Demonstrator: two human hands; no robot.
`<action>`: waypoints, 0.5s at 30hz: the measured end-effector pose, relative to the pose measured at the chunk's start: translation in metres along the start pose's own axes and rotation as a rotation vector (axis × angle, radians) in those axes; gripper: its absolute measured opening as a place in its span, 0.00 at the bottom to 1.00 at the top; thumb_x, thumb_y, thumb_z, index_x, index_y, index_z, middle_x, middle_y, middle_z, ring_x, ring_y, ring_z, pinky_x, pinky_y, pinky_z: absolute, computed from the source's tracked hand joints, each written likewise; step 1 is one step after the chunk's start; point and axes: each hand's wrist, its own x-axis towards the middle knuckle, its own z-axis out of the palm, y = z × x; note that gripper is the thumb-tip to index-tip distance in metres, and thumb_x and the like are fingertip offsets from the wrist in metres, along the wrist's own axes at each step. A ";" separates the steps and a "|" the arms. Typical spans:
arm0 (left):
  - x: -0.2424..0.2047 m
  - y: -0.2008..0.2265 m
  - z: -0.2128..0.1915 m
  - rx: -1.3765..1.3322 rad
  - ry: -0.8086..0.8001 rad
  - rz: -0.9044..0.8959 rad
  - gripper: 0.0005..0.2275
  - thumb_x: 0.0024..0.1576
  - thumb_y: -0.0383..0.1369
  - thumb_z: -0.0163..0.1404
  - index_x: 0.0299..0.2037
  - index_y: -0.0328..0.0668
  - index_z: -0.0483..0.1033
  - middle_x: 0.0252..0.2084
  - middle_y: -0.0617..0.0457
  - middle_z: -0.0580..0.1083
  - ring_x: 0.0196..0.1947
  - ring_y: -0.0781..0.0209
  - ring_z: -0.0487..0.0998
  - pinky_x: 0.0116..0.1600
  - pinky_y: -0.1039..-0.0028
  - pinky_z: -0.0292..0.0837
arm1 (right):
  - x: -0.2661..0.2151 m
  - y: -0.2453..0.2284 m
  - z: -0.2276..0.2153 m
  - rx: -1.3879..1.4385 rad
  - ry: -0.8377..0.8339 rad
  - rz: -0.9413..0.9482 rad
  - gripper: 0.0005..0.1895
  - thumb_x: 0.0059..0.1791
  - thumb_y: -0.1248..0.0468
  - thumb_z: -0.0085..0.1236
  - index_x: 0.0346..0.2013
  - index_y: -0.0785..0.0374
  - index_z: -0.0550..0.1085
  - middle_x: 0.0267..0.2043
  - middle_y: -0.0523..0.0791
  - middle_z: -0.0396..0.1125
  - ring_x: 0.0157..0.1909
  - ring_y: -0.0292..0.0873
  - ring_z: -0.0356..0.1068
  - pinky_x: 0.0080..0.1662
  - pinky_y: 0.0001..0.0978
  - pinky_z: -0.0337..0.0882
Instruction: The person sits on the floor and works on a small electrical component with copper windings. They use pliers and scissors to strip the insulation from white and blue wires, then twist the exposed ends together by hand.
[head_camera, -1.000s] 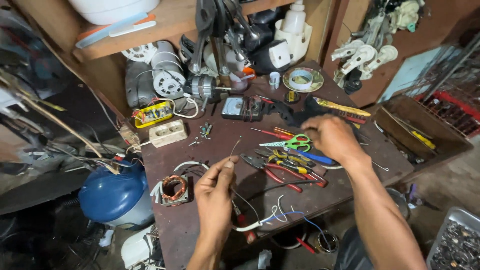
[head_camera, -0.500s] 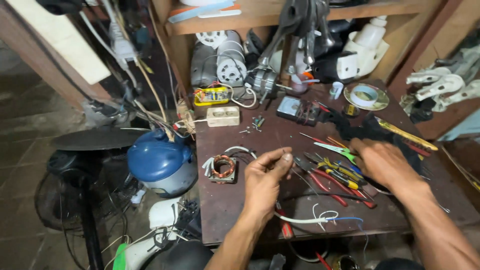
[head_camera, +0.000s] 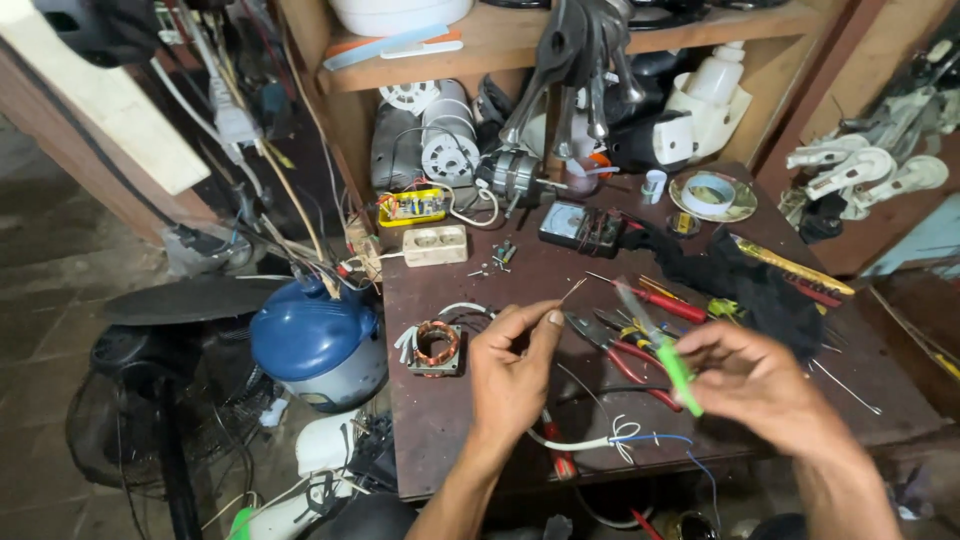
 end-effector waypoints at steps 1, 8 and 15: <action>0.000 0.001 0.000 0.002 -0.008 -0.001 0.08 0.57 0.31 0.54 0.41 0.40 0.84 0.30 0.57 0.76 0.32 0.70 0.73 0.38 0.80 0.68 | -0.004 0.001 0.006 0.004 0.007 0.001 0.25 0.34 0.77 0.69 0.45 0.67 0.79 0.33 0.53 0.81 0.27 0.46 0.80 0.33 0.38 0.82; -0.007 0.002 0.004 0.083 -0.122 0.145 0.07 0.58 0.29 0.53 0.42 0.40 0.83 0.28 0.57 0.73 0.28 0.70 0.70 0.34 0.79 0.65 | -0.017 -0.002 0.028 0.108 -0.179 0.057 0.20 0.39 0.73 0.69 0.44 0.70 0.77 0.38 0.49 0.73 0.36 0.43 0.72 0.41 0.34 0.74; -0.012 0.002 0.008 0.165 -0.176 0.219 0.07 0.57 0.29 0.52 0.40 0.38 0.83 0.26 0.56 0.72 0.25 0.69 0.70 0.29 0.77 0.63 | -0.019 0.002 0.032 0.144 -0.167 0.015 0.18 0.40 0.73 0.69 0.43 0.67 0.77 0.37 0.47 0.72 0.39 0.43 0.70 0.43 0.36 0.73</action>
